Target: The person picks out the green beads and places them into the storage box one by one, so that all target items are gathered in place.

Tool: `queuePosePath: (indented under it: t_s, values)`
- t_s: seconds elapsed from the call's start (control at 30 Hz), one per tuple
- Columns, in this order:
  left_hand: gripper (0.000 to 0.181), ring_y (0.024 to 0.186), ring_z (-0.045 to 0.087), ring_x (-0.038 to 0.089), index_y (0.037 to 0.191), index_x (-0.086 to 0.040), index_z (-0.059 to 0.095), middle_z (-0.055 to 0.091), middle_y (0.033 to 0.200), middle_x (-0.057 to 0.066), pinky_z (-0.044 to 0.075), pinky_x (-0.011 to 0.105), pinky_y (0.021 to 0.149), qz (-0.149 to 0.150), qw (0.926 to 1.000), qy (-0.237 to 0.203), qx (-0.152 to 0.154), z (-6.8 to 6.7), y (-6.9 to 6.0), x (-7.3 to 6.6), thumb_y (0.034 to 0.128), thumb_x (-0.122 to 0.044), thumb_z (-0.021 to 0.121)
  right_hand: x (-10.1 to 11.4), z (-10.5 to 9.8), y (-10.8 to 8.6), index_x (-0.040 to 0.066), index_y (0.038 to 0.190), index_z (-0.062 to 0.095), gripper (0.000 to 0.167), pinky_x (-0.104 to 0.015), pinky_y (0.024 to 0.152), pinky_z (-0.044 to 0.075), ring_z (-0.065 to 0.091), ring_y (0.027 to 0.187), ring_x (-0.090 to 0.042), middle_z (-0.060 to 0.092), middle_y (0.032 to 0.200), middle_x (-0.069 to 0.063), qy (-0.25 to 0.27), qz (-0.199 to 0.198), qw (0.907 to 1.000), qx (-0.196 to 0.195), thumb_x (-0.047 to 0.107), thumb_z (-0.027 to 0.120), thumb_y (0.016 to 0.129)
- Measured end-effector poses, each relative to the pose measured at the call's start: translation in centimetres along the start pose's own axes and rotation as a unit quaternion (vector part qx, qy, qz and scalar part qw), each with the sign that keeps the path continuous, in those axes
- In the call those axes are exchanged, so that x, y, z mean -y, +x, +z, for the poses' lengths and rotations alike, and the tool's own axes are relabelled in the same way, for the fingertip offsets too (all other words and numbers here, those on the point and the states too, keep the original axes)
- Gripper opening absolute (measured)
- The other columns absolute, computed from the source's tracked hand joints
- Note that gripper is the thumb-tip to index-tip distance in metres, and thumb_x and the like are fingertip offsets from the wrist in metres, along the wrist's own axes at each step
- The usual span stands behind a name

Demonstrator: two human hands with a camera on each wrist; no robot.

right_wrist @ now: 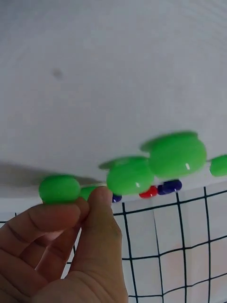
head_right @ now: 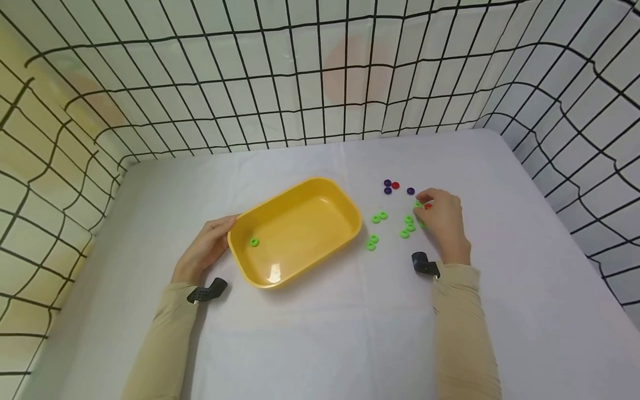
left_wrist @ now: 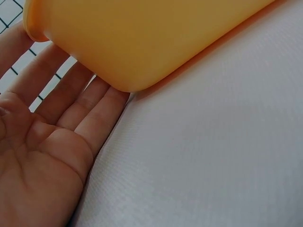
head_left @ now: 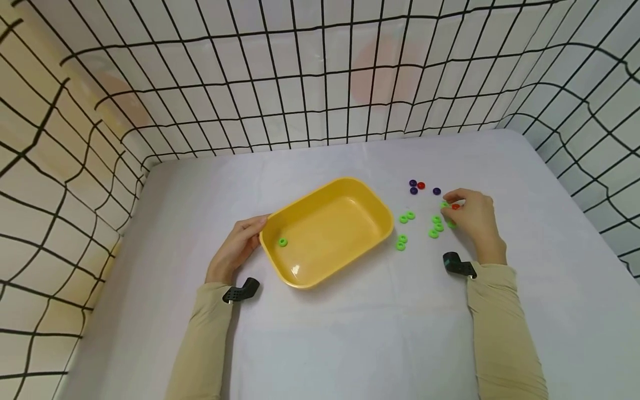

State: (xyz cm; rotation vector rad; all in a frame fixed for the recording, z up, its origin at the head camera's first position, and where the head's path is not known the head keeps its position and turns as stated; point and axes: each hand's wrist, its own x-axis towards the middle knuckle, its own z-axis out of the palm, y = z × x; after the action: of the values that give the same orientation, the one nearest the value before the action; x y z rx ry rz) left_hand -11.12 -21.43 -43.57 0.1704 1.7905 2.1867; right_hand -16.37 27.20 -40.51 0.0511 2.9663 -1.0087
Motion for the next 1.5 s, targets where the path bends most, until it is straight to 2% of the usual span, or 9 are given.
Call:
queuePosePath:
  t_s: [0.33,0.5,0.63,0.73,0.87,1.0,1.13,1.23,1.5]
  values:
    - [0.031,0.097,0.061,0.011,0.122,-0.002,0.069,0.071,0.111,-0.001,0.053,0.020,0.088,-0.005,0.9999,0.008,-0.008,-0.1,0.2,0.3,0.1046,-0.019,0.049,-0.2,0.5,0.0,-0.005,0.115,0.066,0.028,-0.061,0.100,0.031,0.049,0.101,-0.044,0.063,0.115,-0.030,-0.006,0.002,0.9999,-0.012,0.008,0.064,0.090]
    - [0.036,0.097,0.062,0.011,0.127,0.006,0.063,0.071,0.112,-0.001,0.053,0.020,0.088,-0.012,0.9998,0.004,-0.016,0.0,0.1,0.1,0.1044,-0.018,0.050,1.9,-0.7,-0.4,-0.003,0.112,0.069,0.025,-0.026,0.071,0.043,0.056,0.056,-0.005,0.069,0.096,-0.025,0.015,-0.036,0.9963,-0.077,0.009,0.067,0.090]
    - [0.035,0.097,0.062,0.011,0.127,0.005,0.064,0.071,0.112,-0.002,0.054,0.021,0.088,-0.017,0.9997,0.003,-0.018,0.0,0.2,-0.2,0.1042,-0.018,0.050,6.9,-1.5,-0.9,0.001,0.109,0.072,0.021,-0.008,0.051,0.039,0.048,0.053,0.010,0.070,0.098,-0.019,0.051,-0.123,0.9832,-0.125,0.008,0.071,0.089]
    - [0.030,0.096,0.063,0.011,0.121,-0.004,0.070,0.071,0.111,-0.001,0.054,0.020,0.087,-0.015,0.9997,-0.002,-0.020,-0.1,0.2,-0.3,0.1044,-0.017,0.049,12.4,-1.0,-0.4,-0.001,0.102,0.073,0.018,-0.011,0.056,0.047,0.058,0.062,-0.001,0.071,0.098,-0.016,0.062,-0.274,0.9528,-0.115,-0.001,0.075,0.084]
    - [0.028,0.094,0.063,0.011,0.112,-0.014,0.075,0.071,0.110,-0.001,0.054,0.020,0.085,-0.007,0.9998,-0.009,-0.018,-0.2,0.2,-0.2,0.1047,-0.016,0.048,19.3,2.4,0.5,0.001,0.098,0.073,0.015,-0.028,0.067,0.056,0.065,0.076,-0.019,0.071,0.100,-0.010,0.007,-0.480,0.8771,0.019,-0.004,0.073,0.084]
    - [0.029,0.095,0.063,0.010,0.109,-0.019,0.077,0.071,0.111,-0.002,0.054,0.019,0.085,-0.010,0.9998,-0.009,-0.014,0.0,0.3,0.1,0.1047,-0.016,0.048,23.1,7.1,0.7,0.007,0.105,0.072,0.019,-0.030,0.071,0.055,0.063,0.082,-0.019,0.066,0.103,-0.003,-0.132,-0.558,0.7955,0.195,-0.001,0.063,0.091]
    - [0.031,0.095,0.063,0.009,0.105,-0.022,0.077,0.071,0.111,-0.003,0.054,0.020,0.085,-0.015,0.9998,-0.010,-0.012,-0.1,0.5,0.2,0.1051,-0.015,0.047,24.6,10.8,0.8,0.010,0.106,0.071,0.020,-0.029,0.066,0.051,0.057,0.075,-0.018,0.063,0.100,-0.001,-0.234,-0.583,0.7260,0.279,0.001,0.058,0.094]
    - [0.031,0.095,0.063,0.009,0.105,-0.021,0.077,0.071,0.111,-0.003,0.054,0.020,0.085,-0.015,0.9997,-0.014,-0.012,0.0,0.5,0.5,0.1052,-0.014,0.046,24.7,12.4,0.6,0.010,0.102,0.069,0.011,-0.031,0.072,0.053,0.059,0.079,-0.018,0.064,0.099,-0.001,-0.241,-0.588,0.7112,0.300,0.009,0.059,0.097]
    - [0.028,0.098,0.064,0.009,0.107,-0.020,0.076,0.070,0.114,-0.003,0.054,0.020,0.086,-0.008,0.9998,-0.016,-0.011,-0.1,0.5,0.4,0.1043,-0.015,0.048,25.1,14.1,0.7,0.009,0.091,0.065,0.022,-0.031,0.072,0.048,0.052,0.074,-0.017,0.058,0.086,-0.001,-0.248,-0.577,0.7084,0.322,0.028,0.059,0.099]
